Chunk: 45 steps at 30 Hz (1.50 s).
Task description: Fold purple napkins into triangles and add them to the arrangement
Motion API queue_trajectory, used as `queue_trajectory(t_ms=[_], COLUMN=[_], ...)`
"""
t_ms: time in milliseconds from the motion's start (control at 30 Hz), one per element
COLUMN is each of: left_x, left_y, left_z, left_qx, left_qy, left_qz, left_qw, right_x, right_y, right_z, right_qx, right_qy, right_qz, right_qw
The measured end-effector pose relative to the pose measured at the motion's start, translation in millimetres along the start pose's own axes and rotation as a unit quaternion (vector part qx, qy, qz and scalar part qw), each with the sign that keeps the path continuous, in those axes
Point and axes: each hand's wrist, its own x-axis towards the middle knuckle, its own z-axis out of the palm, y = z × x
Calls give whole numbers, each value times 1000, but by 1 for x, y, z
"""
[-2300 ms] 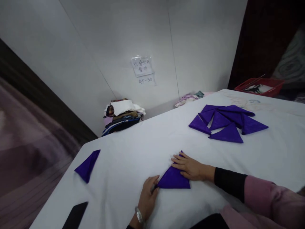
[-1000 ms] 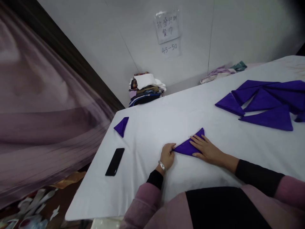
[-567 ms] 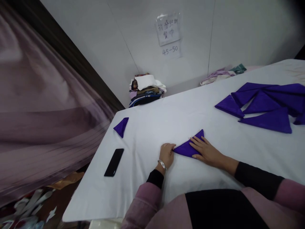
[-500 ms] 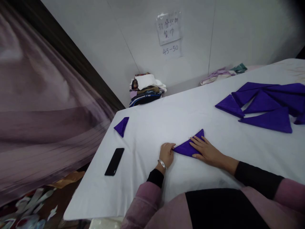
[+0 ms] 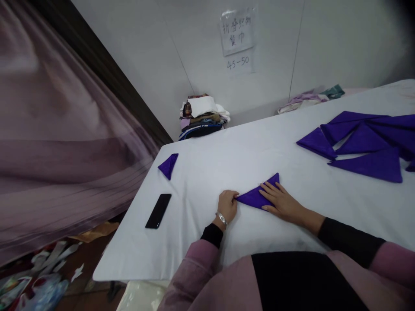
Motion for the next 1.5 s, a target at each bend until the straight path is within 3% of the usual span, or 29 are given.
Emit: queue_trajectory(t_ms=[267,500,1167,1500], left_x=[11,33,38,35], left_y=[20,42,45,48], left_z=[8,34,38,41], left_qx=[-1,69,95,182], left_qy=[-28,-70,-78,-65], left_qz=[-57,-30,-56,-10], left_qw=[998,995,991,981], right_x=[-2,-2,-2,5], right_y=[1,1,0,-4], right_z=[5,5,5,-12], right_qx=[-11,-8,1,17], right_qy=[25,25,21,-5], right_qz=[-8,-11,-11,7], right_qw=[1000,1000,1000,1000])
